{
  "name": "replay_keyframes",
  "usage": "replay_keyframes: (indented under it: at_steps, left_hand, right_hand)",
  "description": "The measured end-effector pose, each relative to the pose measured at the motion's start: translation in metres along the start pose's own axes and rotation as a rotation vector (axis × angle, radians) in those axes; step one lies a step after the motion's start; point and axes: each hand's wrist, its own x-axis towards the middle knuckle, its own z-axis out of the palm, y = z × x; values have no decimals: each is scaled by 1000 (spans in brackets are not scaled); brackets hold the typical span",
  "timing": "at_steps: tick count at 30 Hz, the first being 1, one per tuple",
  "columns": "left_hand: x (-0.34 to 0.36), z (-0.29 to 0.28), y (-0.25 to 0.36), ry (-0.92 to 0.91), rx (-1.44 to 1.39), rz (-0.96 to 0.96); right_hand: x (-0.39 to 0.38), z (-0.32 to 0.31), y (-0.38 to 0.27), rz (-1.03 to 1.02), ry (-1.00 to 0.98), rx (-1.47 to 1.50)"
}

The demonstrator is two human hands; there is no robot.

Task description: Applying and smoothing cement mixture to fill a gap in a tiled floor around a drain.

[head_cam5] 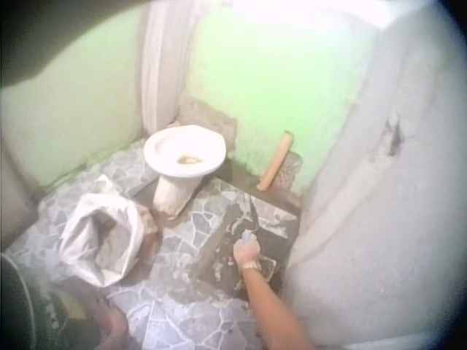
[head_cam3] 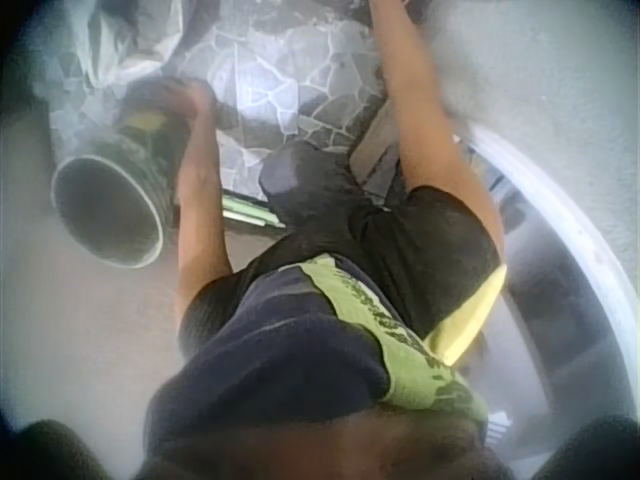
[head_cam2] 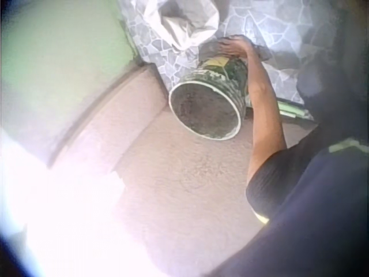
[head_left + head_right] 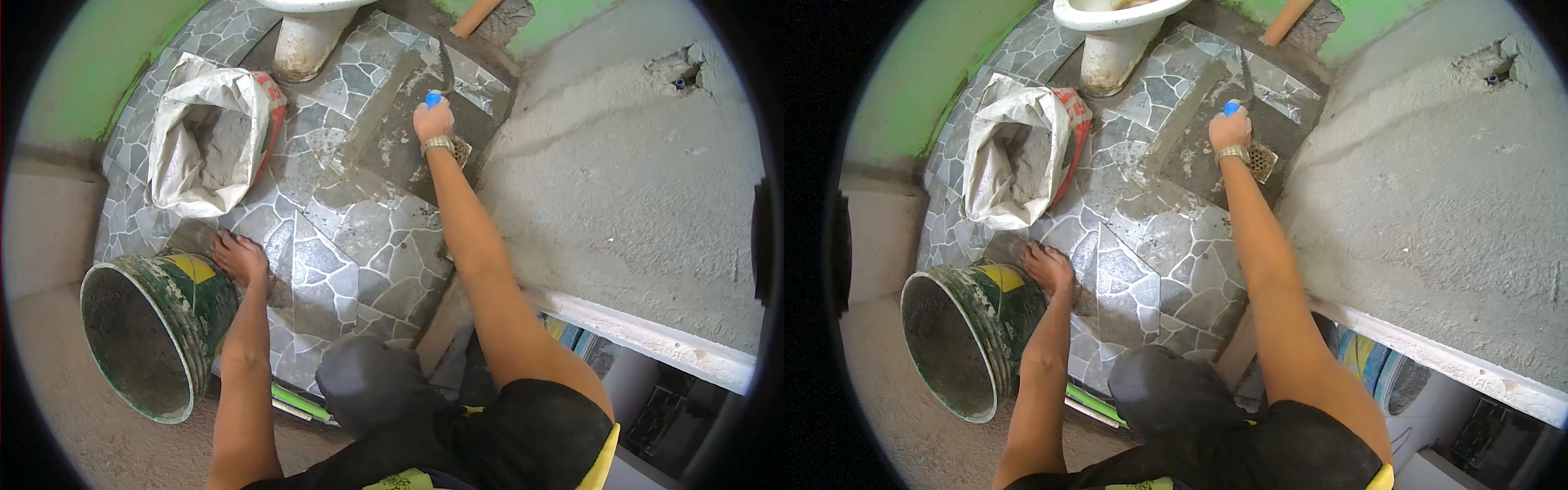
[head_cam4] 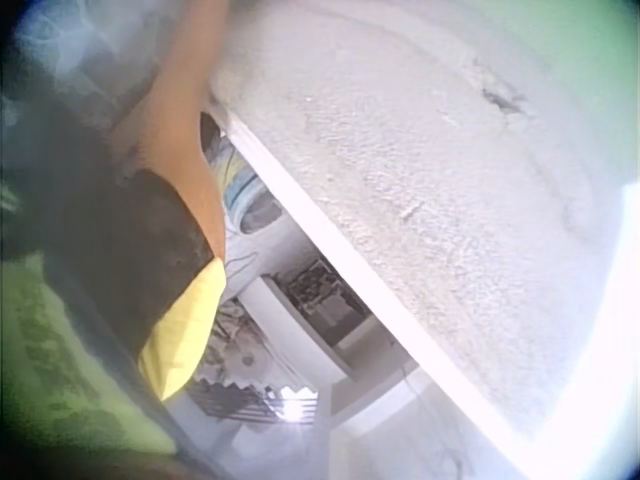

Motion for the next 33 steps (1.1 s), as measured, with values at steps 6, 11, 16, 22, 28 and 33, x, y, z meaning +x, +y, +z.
replay_keyframes:
  at_steps: [6, 11, 16, 22, 28, 33]
  left_hand:
    - [1, -3, 1, -12, 1, 2]
    - [3, -7, 2, -52, -9, -45]
    - [3, -6, 0, -44, -10, -37]
    - [3, -4, 2, -24, -26, -62]
    - [5, -9, 2, -74, 8, -94]
    - [4, -6, 0, -21, -13, -48]
  right_hand:
    - [13, -3, 16, 100, -105, -110]
    - [57, -11, 31, 125, -185, -221]
    - [81, 3, 29, 129, -275, -270]
    - [76, 15, 23, 18, -289, -284]
    - [100, 11, 15, -61, -194, -391]
    - [101, 21, 21, -149, -231, -430]
